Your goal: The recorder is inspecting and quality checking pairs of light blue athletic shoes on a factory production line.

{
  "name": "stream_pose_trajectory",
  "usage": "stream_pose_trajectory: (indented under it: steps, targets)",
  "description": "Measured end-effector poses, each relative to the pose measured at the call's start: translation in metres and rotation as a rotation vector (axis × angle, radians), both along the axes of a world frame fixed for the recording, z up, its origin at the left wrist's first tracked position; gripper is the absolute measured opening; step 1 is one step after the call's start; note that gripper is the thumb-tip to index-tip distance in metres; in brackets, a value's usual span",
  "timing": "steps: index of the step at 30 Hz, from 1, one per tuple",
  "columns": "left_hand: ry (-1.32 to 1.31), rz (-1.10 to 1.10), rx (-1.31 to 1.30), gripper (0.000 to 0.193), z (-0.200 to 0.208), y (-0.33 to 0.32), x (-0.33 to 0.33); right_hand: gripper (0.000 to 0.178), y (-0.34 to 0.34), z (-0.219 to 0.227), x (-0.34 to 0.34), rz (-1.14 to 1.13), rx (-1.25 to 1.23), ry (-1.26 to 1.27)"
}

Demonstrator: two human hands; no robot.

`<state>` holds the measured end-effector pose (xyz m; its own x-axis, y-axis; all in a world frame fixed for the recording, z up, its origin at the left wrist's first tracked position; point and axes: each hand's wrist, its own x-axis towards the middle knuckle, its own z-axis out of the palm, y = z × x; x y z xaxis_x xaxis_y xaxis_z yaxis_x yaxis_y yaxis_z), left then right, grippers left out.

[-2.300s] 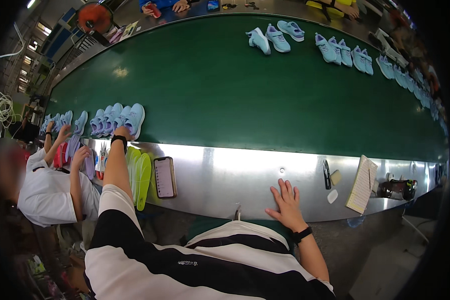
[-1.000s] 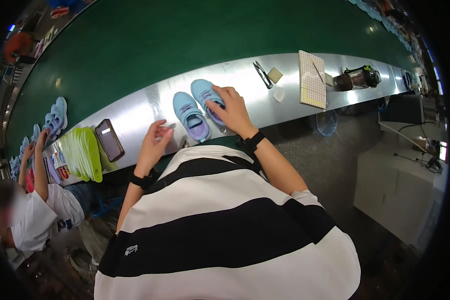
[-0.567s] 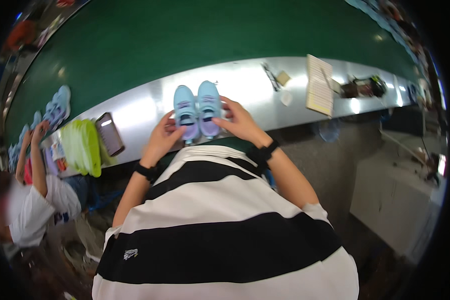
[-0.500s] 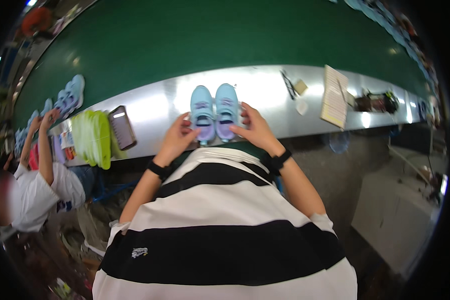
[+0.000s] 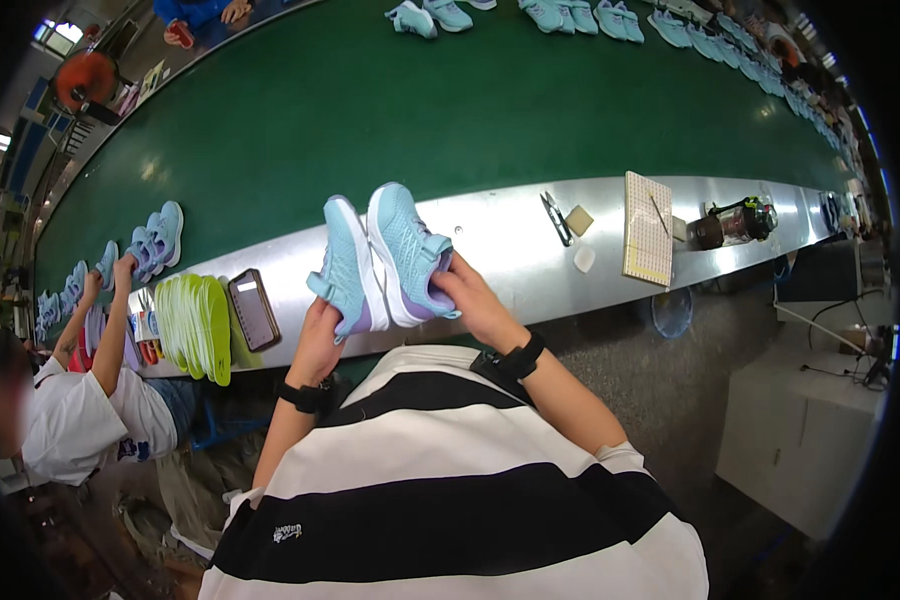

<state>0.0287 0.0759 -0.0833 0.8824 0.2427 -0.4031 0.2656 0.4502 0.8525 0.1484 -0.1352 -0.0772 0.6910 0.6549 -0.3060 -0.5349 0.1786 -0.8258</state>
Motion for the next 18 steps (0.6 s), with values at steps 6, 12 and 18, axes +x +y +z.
stream_pose_trajectory:
  steps: [6,12,18]
  targets:
    - [-0.058,0.147,-0.157,0.045,0.037,-0.010,0.000,0.054,0.014,0.022,-0.012,-0.137,0.236,-0.018]
    - [-0.402,0.296,1.146,0.062,0.060,-0.011,0.002,0.068,0.010,0.047,-0.007,-0.292,-0.354,-1.236]
    - [-0.344,0.204,1.113,0.063,0.076,-0.010,-0.002,0.066,0.013,0.052,-0.011,-0.323,-0.354,-1.277]
